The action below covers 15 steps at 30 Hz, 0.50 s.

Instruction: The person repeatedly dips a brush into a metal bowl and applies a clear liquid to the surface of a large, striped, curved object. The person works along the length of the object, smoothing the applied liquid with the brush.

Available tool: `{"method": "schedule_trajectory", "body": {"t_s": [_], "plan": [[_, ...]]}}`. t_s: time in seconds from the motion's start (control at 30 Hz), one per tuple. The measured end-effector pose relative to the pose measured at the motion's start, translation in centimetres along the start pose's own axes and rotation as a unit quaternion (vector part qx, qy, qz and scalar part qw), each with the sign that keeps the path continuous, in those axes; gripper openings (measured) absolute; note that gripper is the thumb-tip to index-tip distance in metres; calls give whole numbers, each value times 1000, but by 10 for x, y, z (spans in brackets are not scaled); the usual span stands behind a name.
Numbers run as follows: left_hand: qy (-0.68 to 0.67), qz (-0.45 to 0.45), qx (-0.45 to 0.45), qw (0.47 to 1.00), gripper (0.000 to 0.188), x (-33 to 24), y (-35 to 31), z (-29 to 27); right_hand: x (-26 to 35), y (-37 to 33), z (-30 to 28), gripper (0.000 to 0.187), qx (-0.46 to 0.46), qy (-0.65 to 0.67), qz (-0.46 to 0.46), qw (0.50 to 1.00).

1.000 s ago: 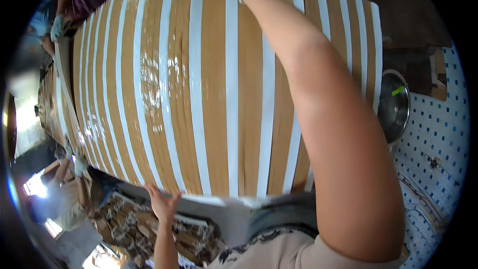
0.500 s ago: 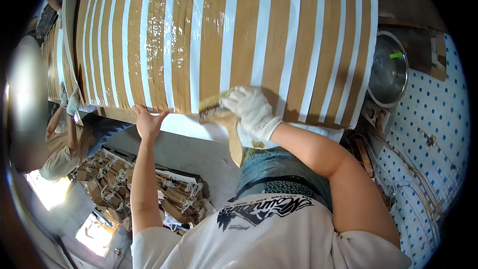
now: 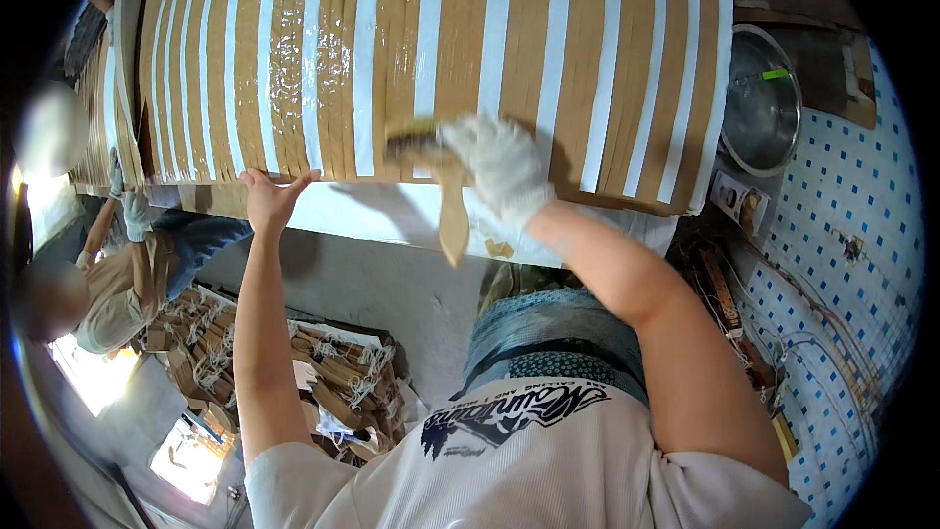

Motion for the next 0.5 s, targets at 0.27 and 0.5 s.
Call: {"method": "schedule_trajectory", "body": {"t_s": [0.27,0.5], "plan": [[11,9,26,1000,142,-7,7,-3,-85,60,-39,36,46,100,135,985],[27,29,-2,999,134,-4,8,-2,-58,18,-12,43,7,-39,46,998]]}}
Point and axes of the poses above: each hand's wrist, its own y-axis towards the middle knuckle, its own z-axis out of the palm, x = y × z, the point moved 9 cm from there along y, towards the middle knuckle, and after that the axes turned 2 degrees about -x, right-handed, at the moved point
